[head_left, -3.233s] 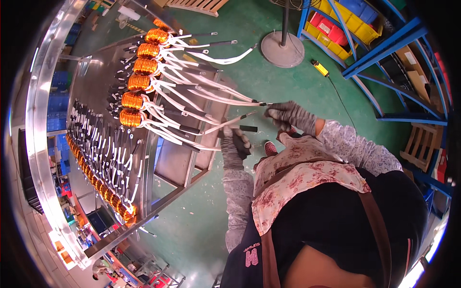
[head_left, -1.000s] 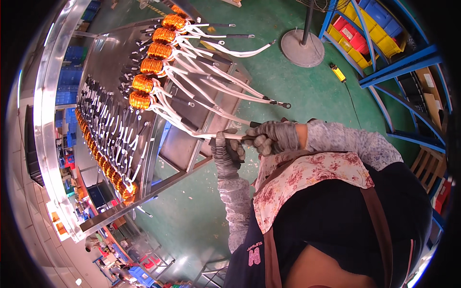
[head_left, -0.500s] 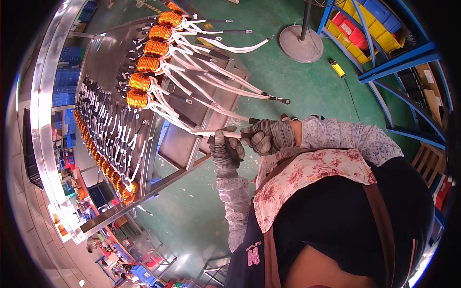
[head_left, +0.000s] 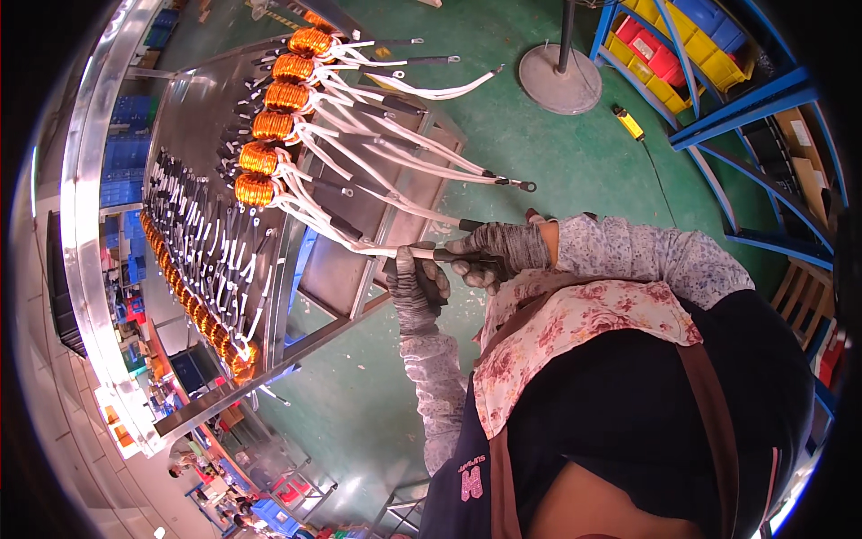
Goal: The person uses pliers to crimp metal terminals onto the ends of white insulated wires attached to copper coils. The person works sequentially on multiple wires mounted on a metal rack, repeating the crimping action for each wire.
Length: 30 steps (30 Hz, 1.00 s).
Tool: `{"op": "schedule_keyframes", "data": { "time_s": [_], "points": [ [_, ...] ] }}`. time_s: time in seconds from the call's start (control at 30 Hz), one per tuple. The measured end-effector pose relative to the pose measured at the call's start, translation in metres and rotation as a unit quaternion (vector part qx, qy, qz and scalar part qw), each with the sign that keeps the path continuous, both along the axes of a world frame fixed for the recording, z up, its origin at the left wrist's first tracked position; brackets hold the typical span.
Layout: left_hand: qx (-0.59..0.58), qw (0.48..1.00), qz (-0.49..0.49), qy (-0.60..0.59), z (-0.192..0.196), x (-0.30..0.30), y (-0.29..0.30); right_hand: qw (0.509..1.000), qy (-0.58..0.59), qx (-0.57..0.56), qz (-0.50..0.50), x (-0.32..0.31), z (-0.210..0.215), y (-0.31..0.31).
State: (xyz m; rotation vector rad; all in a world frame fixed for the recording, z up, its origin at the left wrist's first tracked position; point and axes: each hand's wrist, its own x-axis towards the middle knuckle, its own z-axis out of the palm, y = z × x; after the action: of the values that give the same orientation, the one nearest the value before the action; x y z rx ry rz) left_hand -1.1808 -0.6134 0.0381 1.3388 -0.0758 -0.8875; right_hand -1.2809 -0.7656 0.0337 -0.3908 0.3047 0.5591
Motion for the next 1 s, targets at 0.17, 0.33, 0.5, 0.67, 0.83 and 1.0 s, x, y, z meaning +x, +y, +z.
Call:
{"op": "schedule_keyframes", "data": {
  "time_s": [0.17, 0.33, 0.5, 0.67, 0.83, 1.0],
  "points": [
    [0.054, 0.998, 0.025, -0.031, -0.003, -0.007, 0.01, 0.995, 0.027, 0.098, 0.023, 0.0, 0.008, -0.003],
    [0.131, 0.987, -0.024, -0.091, 0.024, -0.024, 0.002, 0.615, -0.256, -0.745, -0.049, 0.006, -0.017, 0.006],
    [0.132, 0.978, -0.124, -0.106, 0.04, -0.04, -0.025, 0.526, -0.393, -0.707, -0.263, 0.0, 0.03, -0.015],
    [0.049, 0.977, -0.197, -0.07, 0.025, -0.056, -0.051, 0.709, -0.31, -0.539, -0.332, -0.022, 0.047, -0.045],
    [0.069, 0.985, -0.156, -0.024, 0.0, -0.043, -0.081, 0.885, -0.1, -0.181, -0.417, -0.045, 0.02, -0.104],
    [0.033, 0.995, -0.047, 0.083, -0.045, -0.027, -0.092, 0.932, -0.062, -0.301, -0.194, -0.089, -0.004, -0.108]
  ]
}}
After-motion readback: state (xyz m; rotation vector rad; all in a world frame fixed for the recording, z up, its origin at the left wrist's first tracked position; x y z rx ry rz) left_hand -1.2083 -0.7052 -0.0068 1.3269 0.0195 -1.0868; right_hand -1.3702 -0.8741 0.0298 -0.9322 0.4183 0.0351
